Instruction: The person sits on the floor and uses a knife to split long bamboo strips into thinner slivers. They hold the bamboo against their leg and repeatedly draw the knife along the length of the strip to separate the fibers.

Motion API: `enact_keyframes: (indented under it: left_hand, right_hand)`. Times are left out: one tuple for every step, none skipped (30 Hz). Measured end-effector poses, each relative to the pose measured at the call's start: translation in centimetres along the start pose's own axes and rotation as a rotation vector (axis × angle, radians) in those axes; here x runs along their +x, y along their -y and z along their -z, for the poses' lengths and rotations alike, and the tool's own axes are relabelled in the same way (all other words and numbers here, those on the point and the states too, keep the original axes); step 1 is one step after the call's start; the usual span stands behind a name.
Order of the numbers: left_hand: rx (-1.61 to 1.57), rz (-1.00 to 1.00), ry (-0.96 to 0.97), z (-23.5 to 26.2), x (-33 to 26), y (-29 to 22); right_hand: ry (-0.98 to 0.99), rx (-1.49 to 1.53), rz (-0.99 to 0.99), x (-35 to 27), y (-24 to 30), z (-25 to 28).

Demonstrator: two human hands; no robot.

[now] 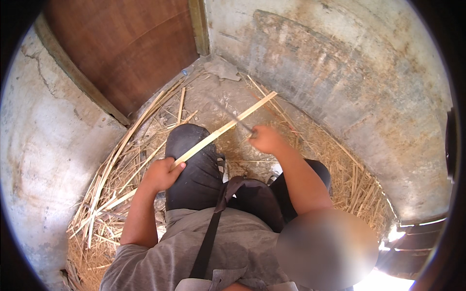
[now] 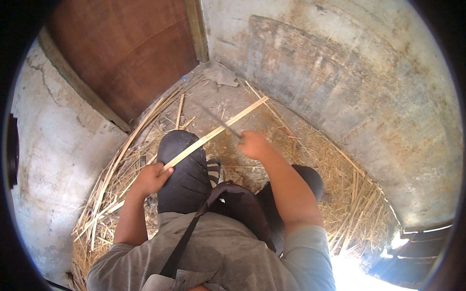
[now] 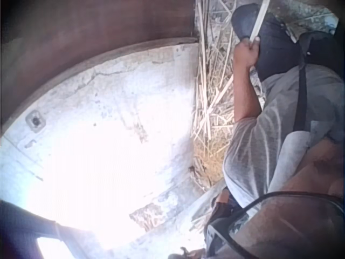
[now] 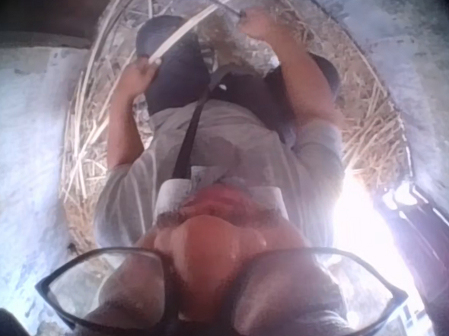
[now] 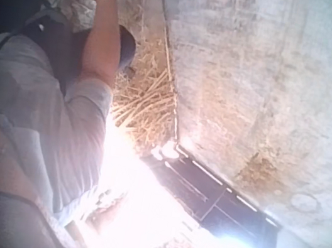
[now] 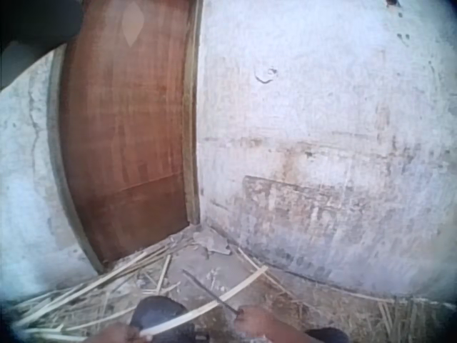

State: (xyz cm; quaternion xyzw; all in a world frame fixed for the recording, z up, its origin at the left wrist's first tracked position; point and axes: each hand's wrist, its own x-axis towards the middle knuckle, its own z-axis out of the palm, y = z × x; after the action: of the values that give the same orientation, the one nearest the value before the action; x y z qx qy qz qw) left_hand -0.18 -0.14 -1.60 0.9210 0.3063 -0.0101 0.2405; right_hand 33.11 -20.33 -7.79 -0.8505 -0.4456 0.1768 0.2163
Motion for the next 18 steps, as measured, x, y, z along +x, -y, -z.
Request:
enact_keyframes:
  left_hand:
    - [0.008,0.013,-0.007,-0.1,-0.2,-0.1]
    - [0.008,0.01,0.003,-0.1,-0.3,-0.1]
    - [0.008,0.007,0.011,0.0,-0.3,-0.1]
    - [0.011,0.004,0.017,0.3,-0.3,-0.1]
    - [0.004,0.01,0.021,0.3,-0.4,0.0]
    - [-0.003,0.016,0.025,0.2,-0.3,0.1]
    - [-0.012,0.013,0.031,0.2,-0.2,0.1]
    - [-0.01,0.019,0.029,0.3,-0.2,0.0]
    - [-0.008,0.024,0.027,0.4,-0.3,-0.1]
    - [-0.01,0.027,0.029,0.3,-0.3,-0.3]
    - [-0.013,0.017,0.024,0.3,-0.2,-0.4]
    - [-0.016,0.006,0.02,0.3,-0.1,-0.3]
    - [-0.02,0.002,0.014,0.2,-0.1,-0.2]
    - [-0.029,-0.002,0.024,0.3,-0.1,-0.1]
    - [-0.037,-0.005,0.033,0.3,0.0,0.0]
    - [-0.039,-0.011,0.043,0.5,0.0,0.1]
    - [-0.034,-0.009,0.047,0.5,0.0,0.2]
    - [-0.029,-0.007,0.051,0.3,0.0,0.3]
  right_hand:
    - [0.069,-0.039,0.031,-0.2,1.1,0.1]
    - [0.137,-0.076,0.064,-0.3,2.4,0.1]
    - [0.206,-0.114,0.099,-0.2,2.9,0.1]
    - [0.168,-0.08,0.074,-0.2,2.7,0.1]
    - [0.133,-0.046,0.054,-0.1,2.0,0.4]
    - [0.097,-0.011,0.035,0.0,1.2,0.6]
    - [0.059,0.015,-0.037,0.2,-0.1,0.9]
    - [0.018,0.038,-0.11,0.4,-1.8,1.4]
    - [-0.023,0.061,-0.184,0.7,-3.0,1.3]
    - [-0.052,0.048,-0.182,0.8,-3.2,1.3]
    - [-0.083,0.034,-0.181,0.7,-3.5,1.1]
    - [-0.113,0.021,-0.181,0.6,-3.8,1.0]
    - [-0.077,0.021,-0.132,0.3,-2.9,1.1]
    - [-0.039,0.025,-0.084,-0.4,-1.0,1.2]
    - [-0.001,0.029,-0.036,-0.7,0.5,1.2]
    - [0.08,0.004,0.015,-0.8,1.5,0.9]
    - [0.161,-0.022,0.066,-0.8,2.3,0.6]
    - [0.242,-0.046,0.119,-0.8,2.8,0.4]
